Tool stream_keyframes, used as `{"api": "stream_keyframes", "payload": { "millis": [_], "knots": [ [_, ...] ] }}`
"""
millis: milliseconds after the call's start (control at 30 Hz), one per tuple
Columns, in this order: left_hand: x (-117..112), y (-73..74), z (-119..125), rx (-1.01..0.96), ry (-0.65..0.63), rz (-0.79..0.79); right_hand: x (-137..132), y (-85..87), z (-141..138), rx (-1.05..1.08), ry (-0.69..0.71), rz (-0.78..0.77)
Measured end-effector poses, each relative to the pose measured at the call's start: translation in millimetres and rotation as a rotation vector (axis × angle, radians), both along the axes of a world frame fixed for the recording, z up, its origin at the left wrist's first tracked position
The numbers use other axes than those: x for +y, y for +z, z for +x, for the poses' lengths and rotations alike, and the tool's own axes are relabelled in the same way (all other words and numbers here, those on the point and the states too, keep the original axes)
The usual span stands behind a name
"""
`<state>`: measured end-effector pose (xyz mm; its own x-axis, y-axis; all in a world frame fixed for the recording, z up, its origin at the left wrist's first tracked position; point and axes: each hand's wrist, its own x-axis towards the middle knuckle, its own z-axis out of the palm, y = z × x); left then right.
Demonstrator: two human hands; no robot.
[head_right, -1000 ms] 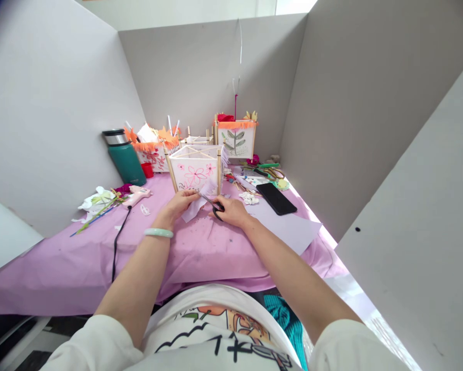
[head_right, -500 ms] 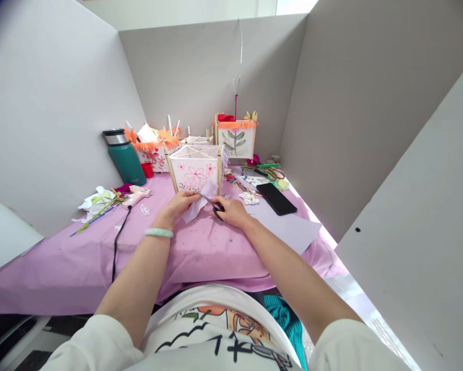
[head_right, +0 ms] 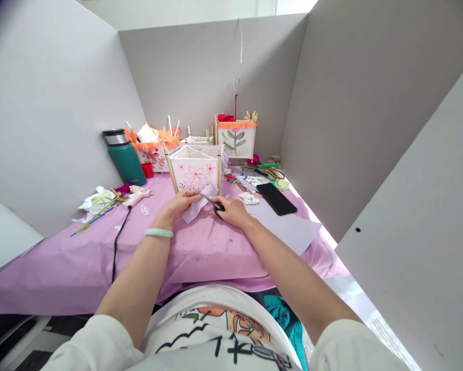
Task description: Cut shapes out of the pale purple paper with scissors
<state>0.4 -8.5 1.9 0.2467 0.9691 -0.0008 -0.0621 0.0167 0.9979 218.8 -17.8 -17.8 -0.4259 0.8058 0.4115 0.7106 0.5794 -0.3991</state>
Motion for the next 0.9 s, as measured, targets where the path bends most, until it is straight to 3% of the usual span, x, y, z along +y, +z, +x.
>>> {"api": "stream_keyframes", "payload": {
  "millis": [900],
  "knots": [
    [-2.6,7.3,2.2,-0.084,0.134,0.02,-3.1,3.8,1.3,0.038,0.041,-0.031]
  ]
}}
